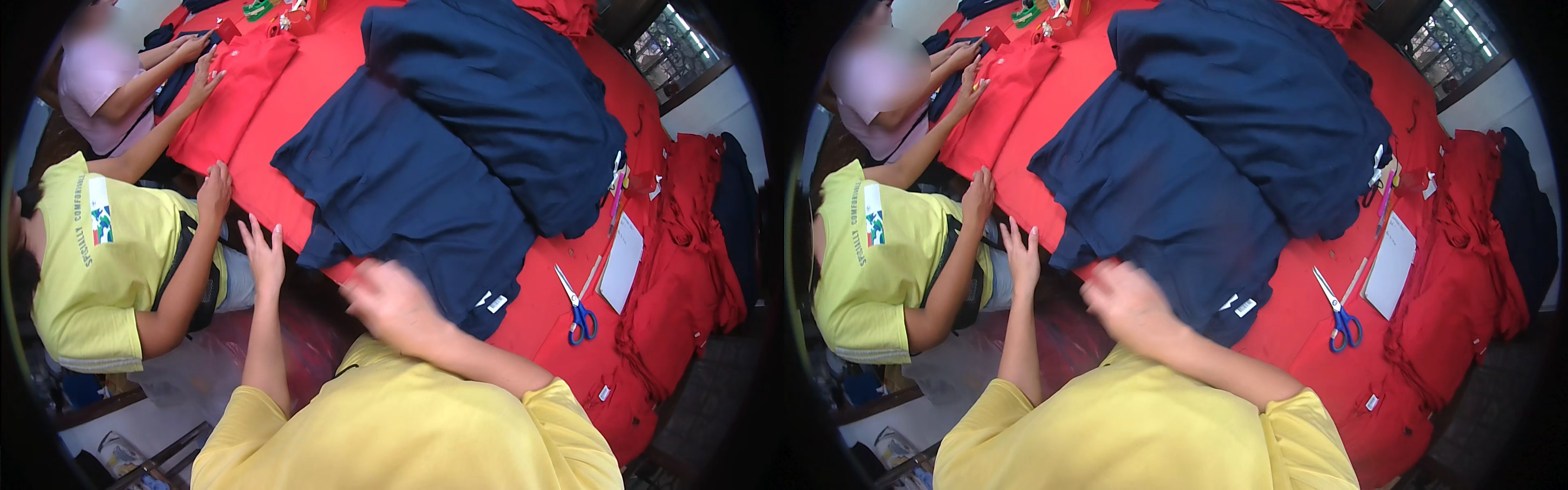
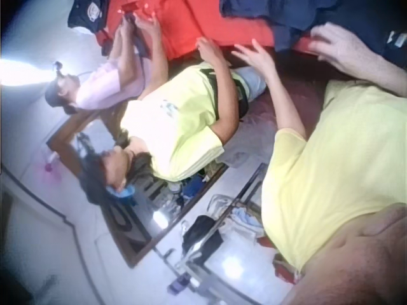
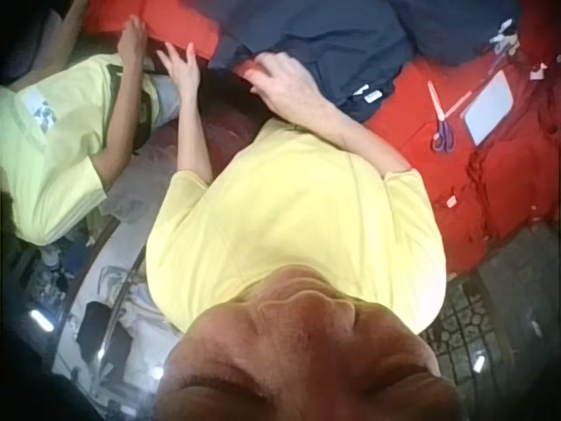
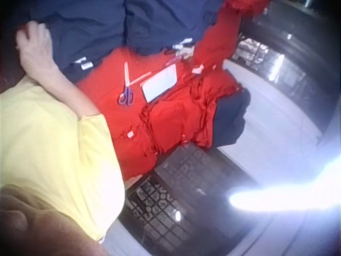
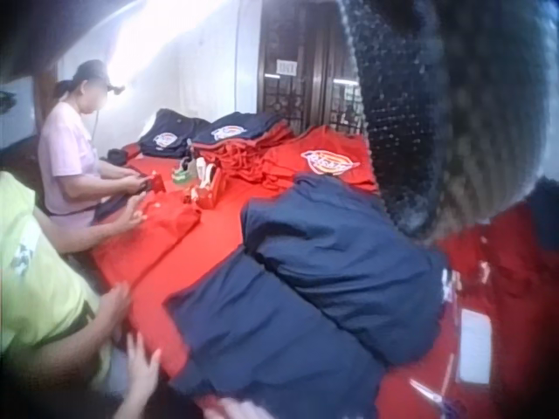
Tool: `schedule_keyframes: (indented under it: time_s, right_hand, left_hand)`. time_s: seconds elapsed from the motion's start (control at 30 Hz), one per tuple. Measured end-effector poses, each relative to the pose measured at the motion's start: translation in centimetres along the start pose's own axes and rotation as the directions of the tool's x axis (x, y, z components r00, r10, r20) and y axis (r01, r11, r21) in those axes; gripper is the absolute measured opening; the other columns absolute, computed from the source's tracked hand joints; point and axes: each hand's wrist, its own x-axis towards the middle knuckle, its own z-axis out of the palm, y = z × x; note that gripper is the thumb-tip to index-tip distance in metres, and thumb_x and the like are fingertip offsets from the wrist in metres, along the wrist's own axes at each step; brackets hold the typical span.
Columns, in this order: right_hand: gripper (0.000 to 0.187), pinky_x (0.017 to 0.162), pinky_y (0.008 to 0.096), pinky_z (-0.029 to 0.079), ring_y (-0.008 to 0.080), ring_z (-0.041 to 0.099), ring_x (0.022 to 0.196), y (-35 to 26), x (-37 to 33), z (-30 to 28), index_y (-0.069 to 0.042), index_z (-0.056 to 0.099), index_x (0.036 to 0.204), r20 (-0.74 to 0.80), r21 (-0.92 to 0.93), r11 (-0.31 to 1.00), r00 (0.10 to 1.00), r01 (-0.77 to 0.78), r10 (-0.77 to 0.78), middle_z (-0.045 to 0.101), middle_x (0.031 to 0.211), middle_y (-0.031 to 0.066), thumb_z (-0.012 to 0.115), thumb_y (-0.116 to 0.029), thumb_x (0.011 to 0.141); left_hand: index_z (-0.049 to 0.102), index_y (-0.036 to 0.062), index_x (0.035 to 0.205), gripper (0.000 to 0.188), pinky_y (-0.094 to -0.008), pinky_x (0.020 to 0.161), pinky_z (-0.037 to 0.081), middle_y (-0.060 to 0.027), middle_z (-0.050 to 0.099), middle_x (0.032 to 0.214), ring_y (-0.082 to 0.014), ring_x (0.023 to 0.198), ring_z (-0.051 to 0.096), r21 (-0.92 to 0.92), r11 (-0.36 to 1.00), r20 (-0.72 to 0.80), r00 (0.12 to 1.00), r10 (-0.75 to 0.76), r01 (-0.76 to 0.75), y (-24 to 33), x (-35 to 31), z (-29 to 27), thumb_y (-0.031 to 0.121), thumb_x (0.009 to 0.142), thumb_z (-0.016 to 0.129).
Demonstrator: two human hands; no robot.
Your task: The person uses shears to trim loose threads from a stack of navy blue shirts on a work table, moving each shirt aside after trimming it.
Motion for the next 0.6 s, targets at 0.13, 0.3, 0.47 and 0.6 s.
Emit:
schedule_keyframes:
  time_s: [0.13, 0.3, 0.47, 0.6]
  right_hand:
    - [0.026, 0.072, 0.0387, 0.049, 0.0309, 0.054, 0.083, 5.0, -3.9, -2.0, 0.0, 0.061, 0.099, -0.106, -0.302, 0.899, 0.948, -0.318, 0.3, 0.054, 0.088, 0.0128, 0.06, -0.002, 0.073]
    - [0.028, 0.074, 0.0377, 0.05, 0.0304, 0.057, 0.086, -0.7, -7.5, 2.0, 0.001, 0.062, 0.103, 0.459, 0.286, 0.958, 0.873, 0.032, -0.166, 0.056, 0.09, 0.014, 0.063, -0.001, 0.075]
    - [0.035, 0.084, 0.0383, 0.045, 0.0274, 0.056, 0.1, -2.6, -7.1, -1.7, -0.005, 0.063, 0.108, 0.273, 0.25, 0.96, 0.941, 0.13, -0.198, 0.06, 0.107, 0.0121, 0.065, -0.007, 0.073]
    - [0.019, 0.081, 0.0346, 0.04, 0.0243, 0.052, 0.094, 1.4, -8.2, -7.3, -0.008, 0.065, 0.092, 0.396, -0.289, 0.956, 0.916, 0.06, 0.062, 0.058, 0.092, 0.0056, 0.067, -0.009, 0.073]
  left_hand:
    - [0.056, 0.0029, 0.123, 0.034, -0.0399, 0.103, 0.037, -0.0166, 0.053, 0.128, -0.0319, 0.122, 0.048, -0.162, 0.928, -0.157, 0.937, 0.312, -0.336, 5.4, -1.8, -2.6, 0.01, 0.09, 0.058]
    - [0.066, 0.0052, 0.11, 0.023, -0.039, 0.1, 0.041, -0.0125, 0.06, 0.121, -0.0301, 0.119, 0.053, -0.429, 0.765, -0.063, 0.861, 0.505, -0.48, 14.3, -2.7, -2.3, 0.01, 0.089, 0.059]
    - [0.054, 0.0097, 0.13, 0.046, -0.0487, 0.109, 0.029, -0.0141, 0.047, 0.139, -0.0359, 0.132, 0.038, -0.277, 0.581, 0.123, 0.571, 0.812, -0.765, 15.9, -5.7, -1.5, 0.023, 0.087, 0.063]
    - [0.051, 0.0089, 0.133, 0.049, -0.053, 0.11, 0.025, -0.0165, 0.04, 0.143, -0.0369, 0.137, 0.031, -0.293, 0.667, 0.264, 0.613, 0.745, -0.685, 11.9, -13.1, -0.6, 0.022, 0.087, 0.062]
